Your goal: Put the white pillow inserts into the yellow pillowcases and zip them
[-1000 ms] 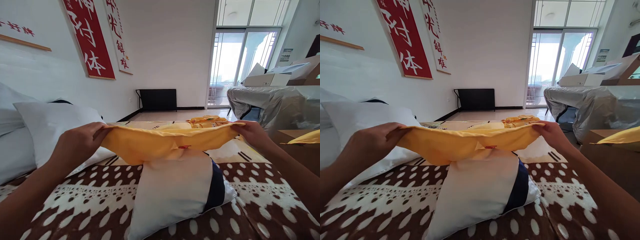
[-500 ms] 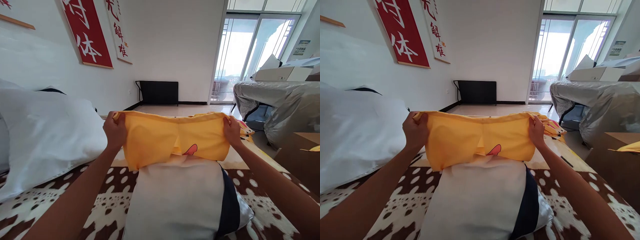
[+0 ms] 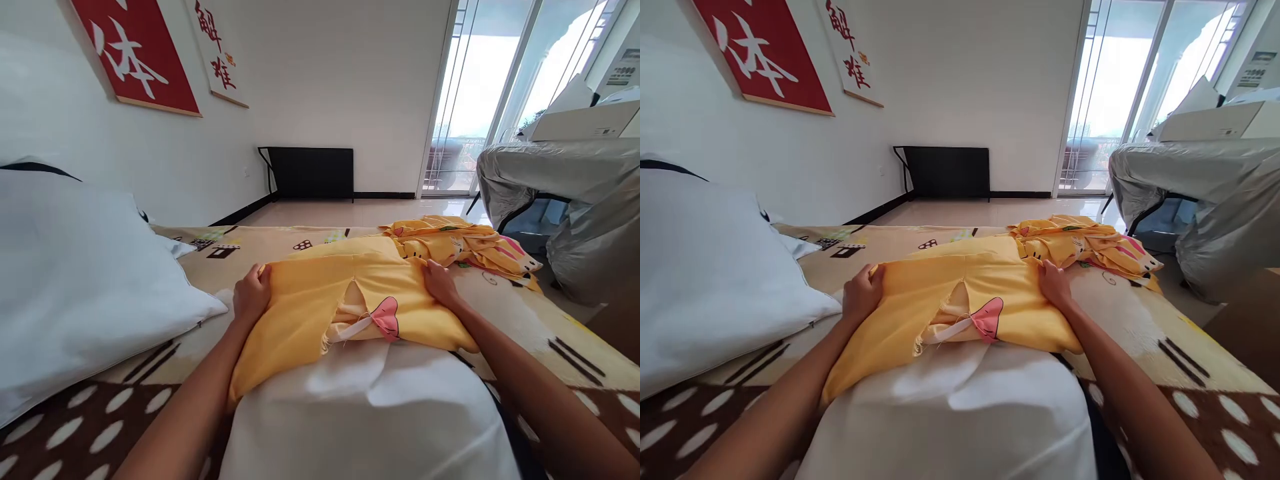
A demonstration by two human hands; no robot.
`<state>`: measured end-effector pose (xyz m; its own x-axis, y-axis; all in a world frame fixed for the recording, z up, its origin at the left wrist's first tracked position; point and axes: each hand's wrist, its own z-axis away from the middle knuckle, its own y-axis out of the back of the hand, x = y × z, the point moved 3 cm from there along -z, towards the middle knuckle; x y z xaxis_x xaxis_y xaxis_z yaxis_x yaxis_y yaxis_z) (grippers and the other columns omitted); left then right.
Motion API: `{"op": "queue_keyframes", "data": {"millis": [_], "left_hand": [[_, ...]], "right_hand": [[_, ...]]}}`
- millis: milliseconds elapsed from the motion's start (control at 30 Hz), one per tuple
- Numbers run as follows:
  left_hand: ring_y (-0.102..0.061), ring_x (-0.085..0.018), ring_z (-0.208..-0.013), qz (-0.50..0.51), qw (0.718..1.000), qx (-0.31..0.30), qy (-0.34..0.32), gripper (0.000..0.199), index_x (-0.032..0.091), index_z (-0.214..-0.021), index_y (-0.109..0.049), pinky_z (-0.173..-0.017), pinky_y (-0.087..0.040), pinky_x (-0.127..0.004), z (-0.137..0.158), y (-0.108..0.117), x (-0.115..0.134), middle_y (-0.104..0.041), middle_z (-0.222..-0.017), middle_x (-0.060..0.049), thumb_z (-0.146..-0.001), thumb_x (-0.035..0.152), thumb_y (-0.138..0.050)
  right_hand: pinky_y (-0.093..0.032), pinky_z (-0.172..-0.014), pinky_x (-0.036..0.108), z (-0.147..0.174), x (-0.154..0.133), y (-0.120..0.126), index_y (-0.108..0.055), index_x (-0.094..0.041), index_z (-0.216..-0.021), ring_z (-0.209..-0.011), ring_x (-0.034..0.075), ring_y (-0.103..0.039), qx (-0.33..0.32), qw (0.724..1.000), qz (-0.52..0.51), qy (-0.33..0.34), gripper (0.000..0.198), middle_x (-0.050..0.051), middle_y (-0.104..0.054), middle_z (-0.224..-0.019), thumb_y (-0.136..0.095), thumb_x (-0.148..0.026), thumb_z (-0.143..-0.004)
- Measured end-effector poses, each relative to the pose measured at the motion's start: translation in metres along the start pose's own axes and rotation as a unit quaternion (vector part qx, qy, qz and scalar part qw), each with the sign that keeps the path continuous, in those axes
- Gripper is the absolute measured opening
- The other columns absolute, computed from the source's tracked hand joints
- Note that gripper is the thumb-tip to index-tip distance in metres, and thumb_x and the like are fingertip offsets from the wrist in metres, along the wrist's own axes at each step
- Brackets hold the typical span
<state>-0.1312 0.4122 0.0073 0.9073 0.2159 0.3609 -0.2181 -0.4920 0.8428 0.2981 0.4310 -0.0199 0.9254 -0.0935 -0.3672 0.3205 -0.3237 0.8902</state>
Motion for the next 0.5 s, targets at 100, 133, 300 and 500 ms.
{"op": "queue_keyframes", "data": {"millis": [100, 133, 300, 500], "left_hand": [[-0.064, -0.029, -0.083, -0.021, 0.995, -0.095, -0.024, 0.052, 0.019, -0.091, -0.065, -0.061, -0.040, -0.030, 0.008, -0.032, -0.005, -0.070, -0.090, -0.014, -0.088, 0.053, -0.025], [-0.064, -0.030, -0.083, -0.032, 0.992, -0.115, -0.030, 0.054, 0.019, -0.089, -0.065, -0.061, -0.040, -0.031, 0.011, -0.037, -0.006, -0.070, -0.089, -0.014, -0.087, 0.054, -0.024], [-0.063, -0.035, -0.085, -0.098, 0.981, -0.156, -0.054, 0.046, 0.015, -0.099, -0.059, -0.063, -0.042, -0.036, 0.032, -0.009, -0.030, -0.068, -0.095, -0.020, -0.084, 0.047, -0.029], [-0.065, -0.023, -0.071, -0.057, 0.940, -0.309, -0.134, 0.037, 0.025, -0.071, -0.063, -0.064, -0.045, -0.030, 0.154, 0.053, -0.111, -0.070, -0.075, -0.005, -0.078, 0.051, -0.039]], "right_hand": [[-0.036, -0.065, 0.028, 0.005, -0.001, -0.026, -0.061, -0.019, -0.099, -0.086, 0.023, -0.062, -0.070, 0.997, 0.026, 0.005, 0.034, 0.012, -0.068, -0.099, -0.031, -0.036, -0.094], [-0.037, -0.066, 0.028, 0.007, -0.001, -0.031, -0.061, -0.020, -0.100, -0.088, 0.023, -0.062, -0.087, 0.996, 0.035, 0.005, 0.036, 0.013, -0.068, -0.101, -0.031, -0.037, -0.094], [-0.041, -0.070, 0.032, 0.030, 0.013, -0.013, -0.057, -0.017, -0.111, -0.093, 0.027, -0.062, -0.139, 0.987, 0.083, -0.001, 0.036, 0.016, -0.067, -0.103, -0.035, -0.038, -0.092], [-0.048, -0.076, 0.038, 0.129, 0.075, 0.042, -0.023, -0.018, -0.146, -0.098, 0.028, -0.064, -0.107, 0.975, 0.096, 0.170, 0.063, 0.017, -0.056, -0.128, -0.043, -0.026, -0.087]]}}
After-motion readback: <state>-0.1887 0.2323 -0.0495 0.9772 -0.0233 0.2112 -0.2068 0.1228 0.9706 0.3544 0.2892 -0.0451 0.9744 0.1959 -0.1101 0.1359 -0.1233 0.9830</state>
